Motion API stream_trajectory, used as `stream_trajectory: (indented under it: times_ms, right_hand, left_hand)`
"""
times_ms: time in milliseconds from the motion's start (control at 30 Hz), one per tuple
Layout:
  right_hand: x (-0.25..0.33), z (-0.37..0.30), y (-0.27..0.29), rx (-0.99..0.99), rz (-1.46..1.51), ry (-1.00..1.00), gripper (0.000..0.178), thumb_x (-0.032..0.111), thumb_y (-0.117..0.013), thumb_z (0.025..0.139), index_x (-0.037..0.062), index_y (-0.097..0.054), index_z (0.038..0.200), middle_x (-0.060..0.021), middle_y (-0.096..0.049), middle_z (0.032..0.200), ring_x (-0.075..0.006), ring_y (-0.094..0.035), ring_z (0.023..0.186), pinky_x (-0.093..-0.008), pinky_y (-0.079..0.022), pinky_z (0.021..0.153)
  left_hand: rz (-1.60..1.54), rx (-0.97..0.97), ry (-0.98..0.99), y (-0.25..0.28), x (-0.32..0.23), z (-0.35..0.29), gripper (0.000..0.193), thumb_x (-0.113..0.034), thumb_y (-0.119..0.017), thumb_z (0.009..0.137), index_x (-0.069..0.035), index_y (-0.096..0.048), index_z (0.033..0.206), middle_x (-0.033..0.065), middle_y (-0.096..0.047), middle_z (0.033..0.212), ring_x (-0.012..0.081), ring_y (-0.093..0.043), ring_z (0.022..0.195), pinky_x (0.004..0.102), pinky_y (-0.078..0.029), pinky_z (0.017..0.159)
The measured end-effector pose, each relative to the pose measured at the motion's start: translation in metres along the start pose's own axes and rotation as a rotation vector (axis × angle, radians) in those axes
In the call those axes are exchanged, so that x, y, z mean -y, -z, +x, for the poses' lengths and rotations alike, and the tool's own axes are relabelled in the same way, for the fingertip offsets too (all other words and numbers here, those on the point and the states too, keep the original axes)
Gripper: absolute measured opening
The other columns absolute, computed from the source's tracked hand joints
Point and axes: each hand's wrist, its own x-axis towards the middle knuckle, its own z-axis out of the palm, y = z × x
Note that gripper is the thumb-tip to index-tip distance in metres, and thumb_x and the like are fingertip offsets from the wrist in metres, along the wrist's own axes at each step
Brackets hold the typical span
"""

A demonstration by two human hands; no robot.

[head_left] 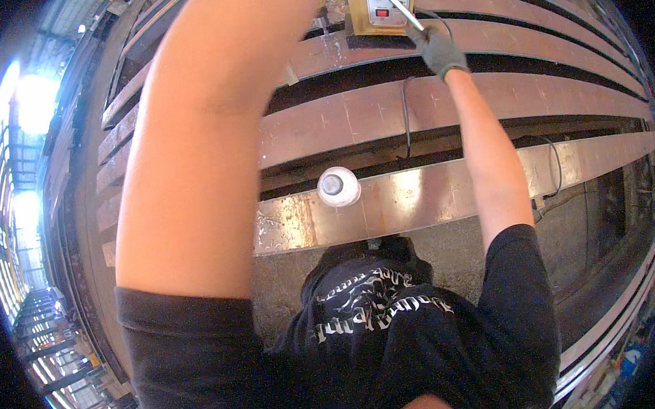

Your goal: The person uses a handheld drill press to drill holes into a large metal sheet. They repeatedly apply liquid from a white bottle to the drilling area, likely as a coolant or lubricant, while operating the drill with both hands.

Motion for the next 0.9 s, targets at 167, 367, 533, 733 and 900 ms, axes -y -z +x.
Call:
stream_trajectory:
  times_ms: [167,367,533,733,900]
  right_hand:
    - [-0.004,0.008,0.063,-0.113,-0.315,0.064,0.068,0.067,-0.047,0.102,0.0032,-0.069,0.114,-0.0249,-0.073,0.104,-0.0431,-0.07,0.104,-0.0502,-0.054,0.089]
    - [0.051,0.009,0.137,-0.144,-0.563,0.117,0.056,0.06,-0.059,0.095,0.0075,-0.075,0.104,-0.0197,-0.075,0.099,-0.0387,-0.072,0.097,-0.0495,-0.056,0.084]
    - [0.095,-0.007,0.183,-0.198,-0.721,0.053,0.052,0.064,-0.055,0.094,0.0192,-0.08,0.106,-0.0173,-0.076,0.104,-0.0392,-0.073,0.097,-0.0488,-0.057,0.087]
    - [0.091,-0.001,0.168,-0.208,-0.576,0.196,0.055,0.062,-0.054,0.095,0.015,-0.079,0.109,-0.0183,-0.076,0.107,-0.0389,-0.072,0.102,-0.049,-0.056,0.089]
    - [0.101,0.001,0.184,-0.11,-0.692,0.107,0.061,0.063,-0.054,0.095,0.0098,-0.079,0.109,-0.0207,-0.075,0.11,-0.0408,-0.071,0.104,-0.0484,-0.055,0.092]
  left_hand:
    - [0.017,0.246,0.097,0.006,0.059,-0.058,0.064,-0.061,-0.075,0.079,-0.004,-0.079,0.11,0.0191,-0.076,0.113,0.0322,-0.073,0.106,0.0446,-0.057,0.091]
    - [-0.1,0.438,0.253,-0.029,0.099,-0.114,0.063,-0.061,-0.074,0.08,-0.002,-0.08,0.1,0.0195,-0.076,0.095,0.0343,-0.073,0.094,0.0458,-0.055,0.086]
    - [-0.493,0.322,0.277,-0.054,0.104,-0.132,0.056,-0.055,-0.072,0.083,-0.002,-0.079,0.1,0.0198,-0.076,0.091,0.0334,-0.072,0.088,0.0449,-0.054,0.084]
    - [-0.475,0.225,0.174,-0.069,0.113,-0.145,0.047,-0.049,-0.072,0.083,-0.008,-0.079,0.105,0.018,-0.076,0.095,0.0304,-0.071,0.087,0.0439,-0.053,0.081]
    - [-0.438,0.296,0.228,-0.055,0.108,-0.14,0.045,-0.049,-0.072,0.084,-0.011,-0.079,0.107,0.0167,-0.076,0.094,0.0295,-0.071,0.084,0.0436,-0.053,0.078]
